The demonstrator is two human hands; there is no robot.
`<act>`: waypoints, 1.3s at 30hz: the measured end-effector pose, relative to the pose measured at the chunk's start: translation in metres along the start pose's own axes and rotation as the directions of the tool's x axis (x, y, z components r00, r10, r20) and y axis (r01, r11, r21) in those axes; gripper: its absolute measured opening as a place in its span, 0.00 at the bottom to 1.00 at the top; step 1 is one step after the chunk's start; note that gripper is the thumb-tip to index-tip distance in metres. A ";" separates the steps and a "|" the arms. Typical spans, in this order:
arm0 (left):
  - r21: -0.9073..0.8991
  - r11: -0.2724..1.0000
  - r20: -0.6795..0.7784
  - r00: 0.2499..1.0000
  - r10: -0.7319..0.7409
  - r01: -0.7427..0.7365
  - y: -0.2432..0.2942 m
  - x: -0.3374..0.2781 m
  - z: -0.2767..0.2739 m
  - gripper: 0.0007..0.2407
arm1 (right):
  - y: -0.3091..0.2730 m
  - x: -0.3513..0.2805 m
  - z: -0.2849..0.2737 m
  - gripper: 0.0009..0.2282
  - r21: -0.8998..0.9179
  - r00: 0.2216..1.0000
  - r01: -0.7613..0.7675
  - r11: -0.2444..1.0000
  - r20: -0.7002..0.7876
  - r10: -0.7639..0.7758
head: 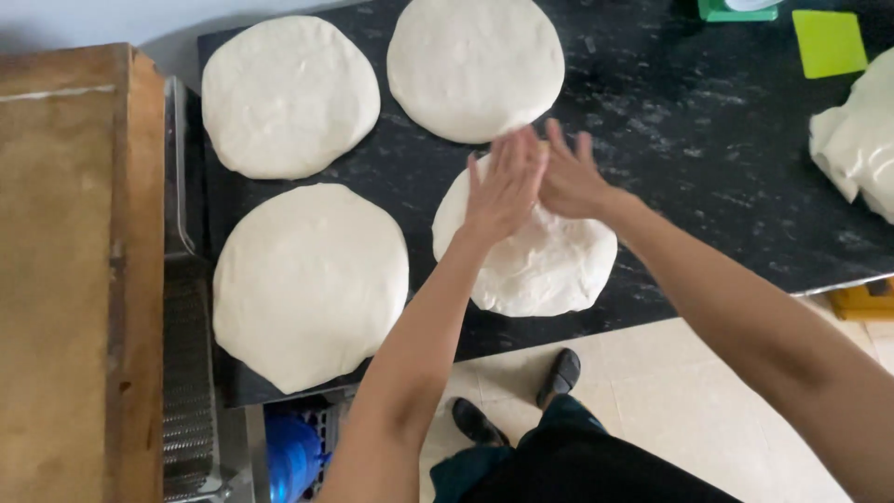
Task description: Portioning and shaping dough on a kitchen counter using a dough scraper and a weighing scale.
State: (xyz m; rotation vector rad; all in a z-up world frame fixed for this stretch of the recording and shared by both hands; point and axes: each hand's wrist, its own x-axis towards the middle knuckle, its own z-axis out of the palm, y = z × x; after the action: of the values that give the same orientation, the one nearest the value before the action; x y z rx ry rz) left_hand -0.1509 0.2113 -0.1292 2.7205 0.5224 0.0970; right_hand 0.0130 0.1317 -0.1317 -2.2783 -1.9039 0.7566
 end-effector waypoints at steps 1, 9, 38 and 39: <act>0.016 0.989 -0.005 0.989 -0.147 0.147 0.004 -0.016 -0.008 0.25 | -0.016 0.008 0.003 0.35 -0.255 0.993 0.073 0.964 -0.067 -0.093; -0.036 0.974 -0.441 0.871 -0.218 0.226 -0.034 -0.037 0.001 0.29 | -0.085 0.023 0.003 0.30 -0.406 0.987 0.014 0.914 -0.143 -0.079; -0.141 0.935 -0.239 0.906 -0.350 0.324 0.111 -0.159 0.011 0.25 | -0.101 -0.085 0.026 0.29 -0.246 0.979 -0.188 0.951 -0.129 0.160; -0.154 0.930 -0.226 0.904 -0.363 0.335 0.114 -0.164 0.018 0.25 | -0.103 -0.086 0.024 0.29 -0.230 0.972 -0.206 0.951 -0.157 0.172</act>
State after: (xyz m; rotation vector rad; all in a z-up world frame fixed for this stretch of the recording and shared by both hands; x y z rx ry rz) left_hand -0.2616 0.0453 -0.1040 2.4731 1.0378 0.3677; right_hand -0.0992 0.0678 -0.0879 -2.6137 -1.8268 0.3861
